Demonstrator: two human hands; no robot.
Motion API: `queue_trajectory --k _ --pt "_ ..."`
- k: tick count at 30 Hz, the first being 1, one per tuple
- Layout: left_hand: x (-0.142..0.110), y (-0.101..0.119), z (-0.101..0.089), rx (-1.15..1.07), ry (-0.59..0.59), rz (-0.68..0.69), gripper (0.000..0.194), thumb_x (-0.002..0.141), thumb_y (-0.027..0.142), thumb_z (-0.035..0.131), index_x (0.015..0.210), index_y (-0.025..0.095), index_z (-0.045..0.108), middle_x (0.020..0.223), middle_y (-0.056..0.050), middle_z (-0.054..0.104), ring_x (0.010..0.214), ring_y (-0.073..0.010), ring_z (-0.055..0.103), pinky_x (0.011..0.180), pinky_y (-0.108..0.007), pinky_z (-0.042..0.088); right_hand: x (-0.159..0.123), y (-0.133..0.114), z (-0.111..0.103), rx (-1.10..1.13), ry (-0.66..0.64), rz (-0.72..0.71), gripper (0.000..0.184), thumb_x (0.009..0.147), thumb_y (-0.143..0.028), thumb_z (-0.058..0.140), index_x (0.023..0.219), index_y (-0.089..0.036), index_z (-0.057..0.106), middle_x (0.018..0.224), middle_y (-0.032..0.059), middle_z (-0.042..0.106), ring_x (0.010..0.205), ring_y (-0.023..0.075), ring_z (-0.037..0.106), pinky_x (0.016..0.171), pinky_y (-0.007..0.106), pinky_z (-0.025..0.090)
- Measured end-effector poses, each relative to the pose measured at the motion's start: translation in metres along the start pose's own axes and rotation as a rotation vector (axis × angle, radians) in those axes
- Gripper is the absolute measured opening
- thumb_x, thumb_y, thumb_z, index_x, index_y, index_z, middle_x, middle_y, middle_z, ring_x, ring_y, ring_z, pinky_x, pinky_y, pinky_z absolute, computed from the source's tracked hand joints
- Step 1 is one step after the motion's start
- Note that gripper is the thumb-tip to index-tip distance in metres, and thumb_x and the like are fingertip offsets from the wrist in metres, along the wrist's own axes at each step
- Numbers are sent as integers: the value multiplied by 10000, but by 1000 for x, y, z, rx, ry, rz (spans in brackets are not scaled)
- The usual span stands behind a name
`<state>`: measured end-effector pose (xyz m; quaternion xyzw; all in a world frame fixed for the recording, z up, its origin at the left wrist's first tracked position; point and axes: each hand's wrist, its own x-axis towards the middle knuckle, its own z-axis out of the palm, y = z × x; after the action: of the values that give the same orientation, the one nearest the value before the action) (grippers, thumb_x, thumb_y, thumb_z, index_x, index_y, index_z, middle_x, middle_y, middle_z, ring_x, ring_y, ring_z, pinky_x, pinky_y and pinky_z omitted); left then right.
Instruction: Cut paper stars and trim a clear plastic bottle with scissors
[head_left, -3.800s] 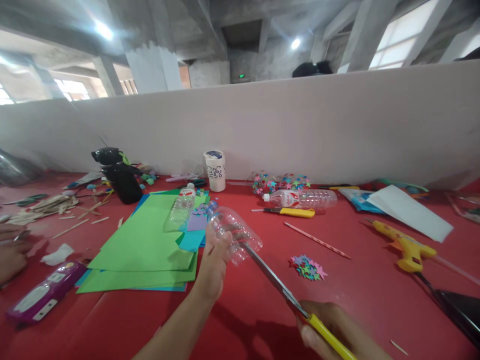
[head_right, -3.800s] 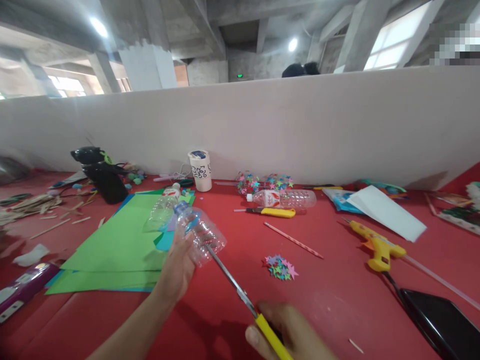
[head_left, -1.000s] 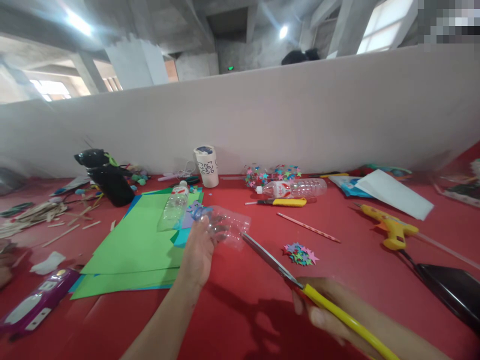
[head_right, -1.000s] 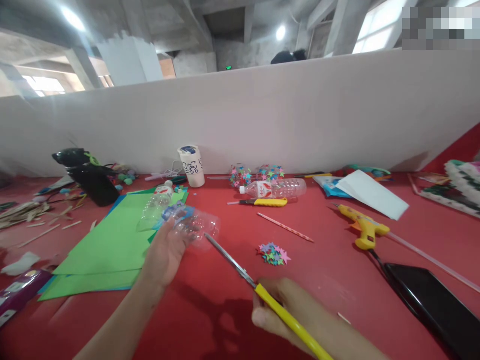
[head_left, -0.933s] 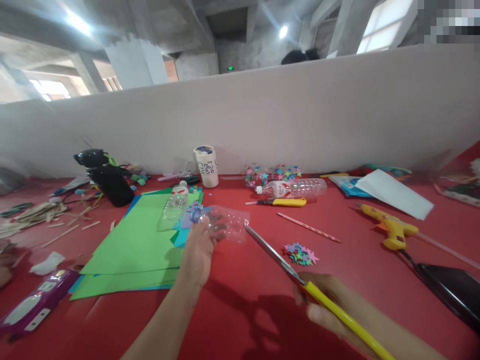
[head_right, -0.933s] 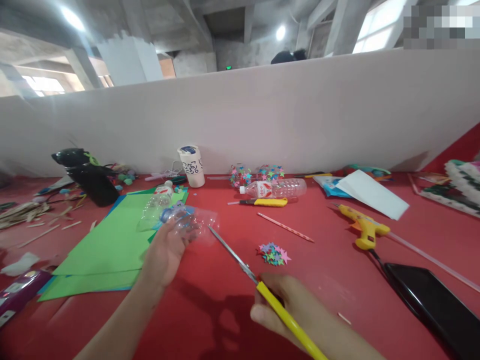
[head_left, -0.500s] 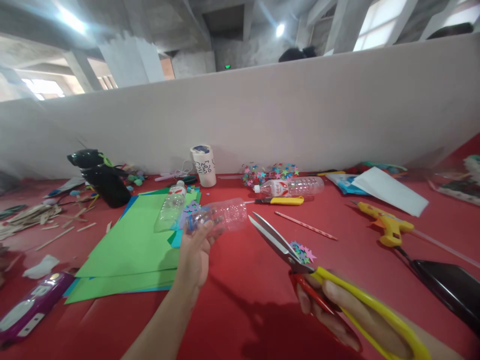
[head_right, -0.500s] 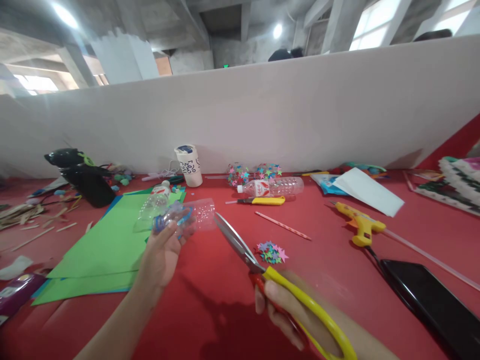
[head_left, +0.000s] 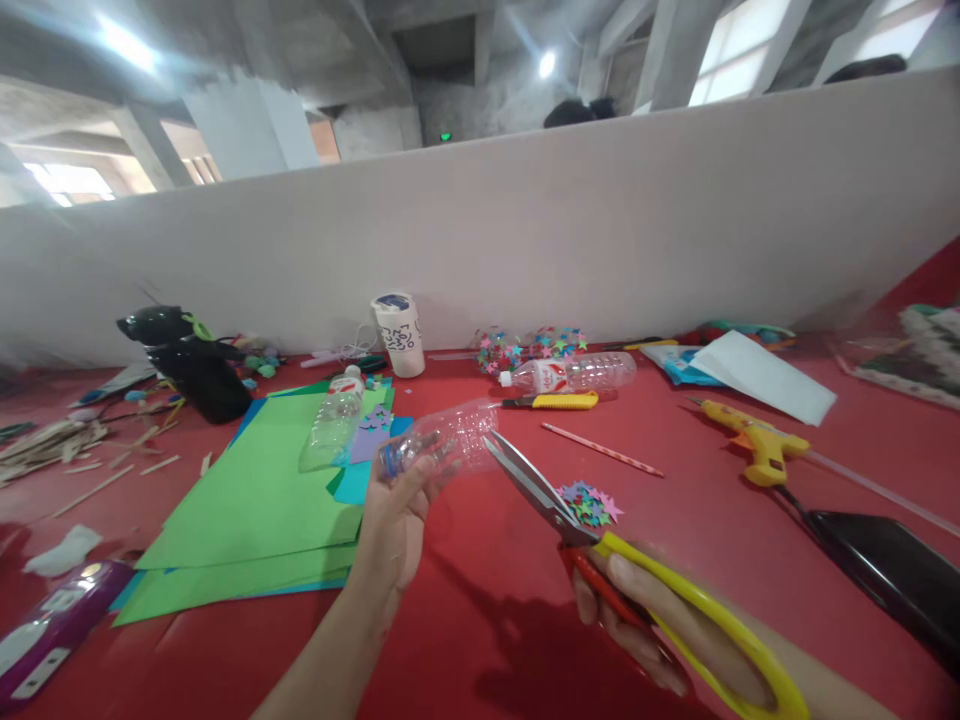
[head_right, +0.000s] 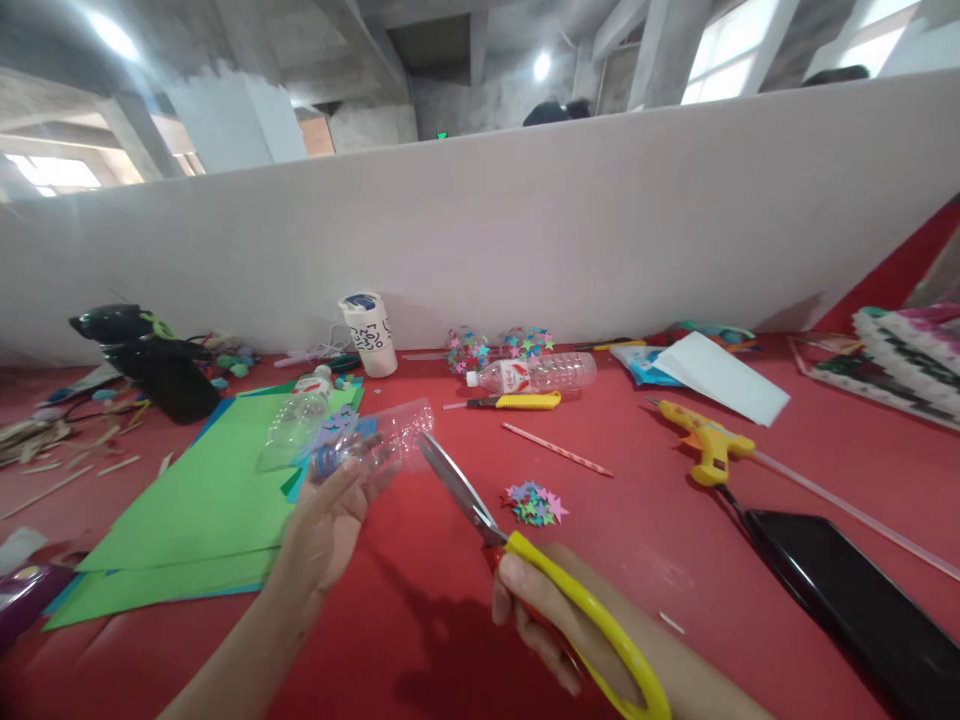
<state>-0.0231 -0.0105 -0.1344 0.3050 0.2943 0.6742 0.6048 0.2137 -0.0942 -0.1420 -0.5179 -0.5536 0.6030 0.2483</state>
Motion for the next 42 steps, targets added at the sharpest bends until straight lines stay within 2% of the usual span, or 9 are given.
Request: queue_trajectory --k 4,15,18,22,25,28,31,36,42 --pt "-1 -1 0 16 6 -5 384 671 205 854 976 236 623 998 1 750 964 -200 723 867 -370 586 3 3 0 13 -17 44 301 961 -367 608 1195 -180 617 1162 69 659 922 204 669 772 398 576" --pt "-1 0 3 32 38 -7 413 639 224 867 977 221 630 1024 -16 752 983 -226 718 880 -402 580 3 4 0 159 -63 80 302 960 -372 608 1193 -180 616 1154 68 660 913 200 668 766 395 574" --pt "-1 0 1 24 33 23 416 640 189 866 976 229 624 1030 -10 750 992 -223 718 889 -397 573 4 2 2 241 -96 95 311 977 -443 560 1094 -164 634 944 27 678 696 138 645 617 308 556" --pt "0 1 -1 30 5 54 420 654 165 858 992 236 619 1058 -12 749 1019 -241 719 899 -402 568 4 -5 3 354 -166 125 675 982 -674 212 785 -172 619 490 -66 439 337 71 377 381 214 402" --pt "1 1 -1 35 -8 69 426 641 156 864 988 240 630 1070 -11 749 1044 -242 712 890 -382 571 4 -13 2 531 -271 203 814 921 -740 32 672 -190 578 398 -77 329 273 61 262 307 182 319" --pt "1 -1 -1 55 -17 69 418 634 175 874 980 235 648 1036 -12 760 1041 -225 713 884 -348 573 4 -17 2 657 -358 212 822 837 -849 104 660 -195 570 382 -85 329 262 54 236 287 175 300" --pt "0 -2 0 68 -8 50 405 634 203 878 967 233 649 1011 -12 770 1009 -211 723 856 -320 574 2 -16 4 466 -266 37 758 732 -918 328 709 -199 565 393 -89 376 285 65 307 332 203 336" --pt "-3 -1 5 53 47 -7 381 609 252 889 897 198 645 940 -19 772 939 -206 735 803 -309 581 0 -6 5 -29 65 -165 666 768 -858 459 776 -197 543 453 -74 426 379 80 377 439 239 300" --pt "-3 -1 10 101 60 -59 390 597 327 883 875 183 651 918 -29 765 908 -231 738 812 -357 580 3 -1 6 32 84 -170 620 786 -825 491 834 -210 558 491 -77 441 402 89 370 457 255 302"
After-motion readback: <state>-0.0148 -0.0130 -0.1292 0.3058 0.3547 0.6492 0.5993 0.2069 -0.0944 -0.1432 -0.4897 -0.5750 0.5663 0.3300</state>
